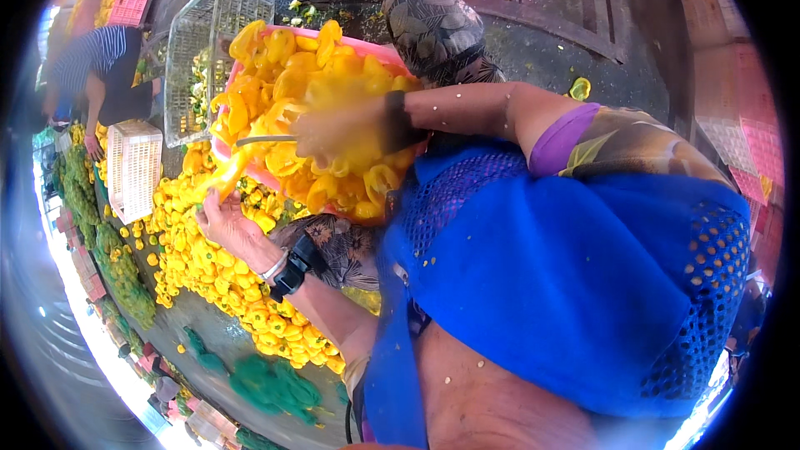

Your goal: The person de-cores and slices yellow bell peppers using a knife, placing the processed peppers into a pink tray.

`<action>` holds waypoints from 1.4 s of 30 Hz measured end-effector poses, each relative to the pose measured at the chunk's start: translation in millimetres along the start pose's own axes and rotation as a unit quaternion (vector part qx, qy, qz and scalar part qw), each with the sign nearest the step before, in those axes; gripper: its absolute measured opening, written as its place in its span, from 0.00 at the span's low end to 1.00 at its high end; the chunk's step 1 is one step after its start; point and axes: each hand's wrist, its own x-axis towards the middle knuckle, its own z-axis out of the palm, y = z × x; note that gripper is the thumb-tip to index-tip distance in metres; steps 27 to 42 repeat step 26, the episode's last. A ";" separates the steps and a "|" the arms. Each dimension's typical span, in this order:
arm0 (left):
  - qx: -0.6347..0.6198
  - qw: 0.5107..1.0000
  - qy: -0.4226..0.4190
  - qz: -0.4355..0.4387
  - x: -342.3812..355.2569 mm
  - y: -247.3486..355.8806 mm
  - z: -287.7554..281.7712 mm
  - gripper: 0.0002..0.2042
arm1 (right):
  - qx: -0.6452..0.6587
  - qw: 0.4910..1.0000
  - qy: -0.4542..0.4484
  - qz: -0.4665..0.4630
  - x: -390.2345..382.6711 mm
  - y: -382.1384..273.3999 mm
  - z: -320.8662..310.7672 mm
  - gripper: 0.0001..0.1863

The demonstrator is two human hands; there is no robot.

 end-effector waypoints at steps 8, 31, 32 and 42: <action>0.074 0.988 -0.134 -0.010 -20.7 -44.4 -1.5 0.16 | 0.308 0.936 0.057 0.161 15.1 -31.4 4.3 0.22; 0.187 0.978 -0.006 -0.092 -66.8 -48.9 8.7 0.14 | -0.097 0.970 0.217 -0.056 -2.0 -84.4 33.6 0.26; 0.187 0.978 -0.006 -0.092 -66.8 -48.9 8.7 0.14 | -0.097 0.970 0.217 -0.056 -2.0 -84.4 33.6 0.26; 0.187 0.978 -0.006 -0.092 -66.8 -48.9 8.7 0.14 | -0.097 0.970 0.217 -0.056 -2.0 -84.4 33.6 0.26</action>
